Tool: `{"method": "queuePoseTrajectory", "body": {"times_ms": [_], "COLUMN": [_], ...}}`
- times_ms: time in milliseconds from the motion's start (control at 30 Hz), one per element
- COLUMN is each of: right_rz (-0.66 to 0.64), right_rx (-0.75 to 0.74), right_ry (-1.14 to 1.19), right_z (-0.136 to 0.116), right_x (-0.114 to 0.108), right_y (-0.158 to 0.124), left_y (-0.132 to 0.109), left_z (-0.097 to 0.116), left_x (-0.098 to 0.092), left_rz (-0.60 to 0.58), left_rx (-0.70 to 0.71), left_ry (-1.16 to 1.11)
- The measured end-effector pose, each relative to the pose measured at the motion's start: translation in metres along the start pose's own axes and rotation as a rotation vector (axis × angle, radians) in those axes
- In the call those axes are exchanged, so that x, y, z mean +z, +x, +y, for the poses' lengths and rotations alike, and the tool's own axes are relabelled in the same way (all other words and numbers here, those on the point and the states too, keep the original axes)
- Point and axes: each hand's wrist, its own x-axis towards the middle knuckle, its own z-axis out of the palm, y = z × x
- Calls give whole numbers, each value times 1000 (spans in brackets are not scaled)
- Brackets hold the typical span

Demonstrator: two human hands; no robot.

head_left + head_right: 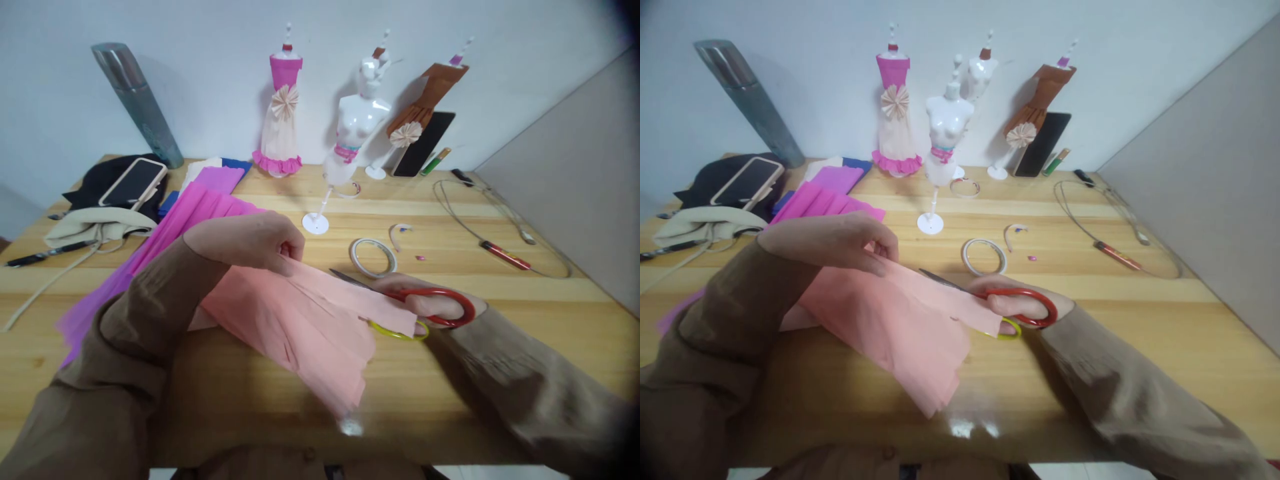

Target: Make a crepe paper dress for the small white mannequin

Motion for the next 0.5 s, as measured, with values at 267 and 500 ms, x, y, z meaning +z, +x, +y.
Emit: {"method": "queuePoseTrajectory", "body": {"times_ms": [267,500], "right_rz": [-16,-33], "right_rx": [-119,-140], "right_ry": [160,148], "right_z": [13,16], "right_x": [4,1], "right_y": [10,12], "left_y": [0,-2], "left_z": [-8,-8], "left_x": [-3,-6], "left_rz": [4,-38], "left_rx": [13,-25], "left_ry": [2,-11]}}
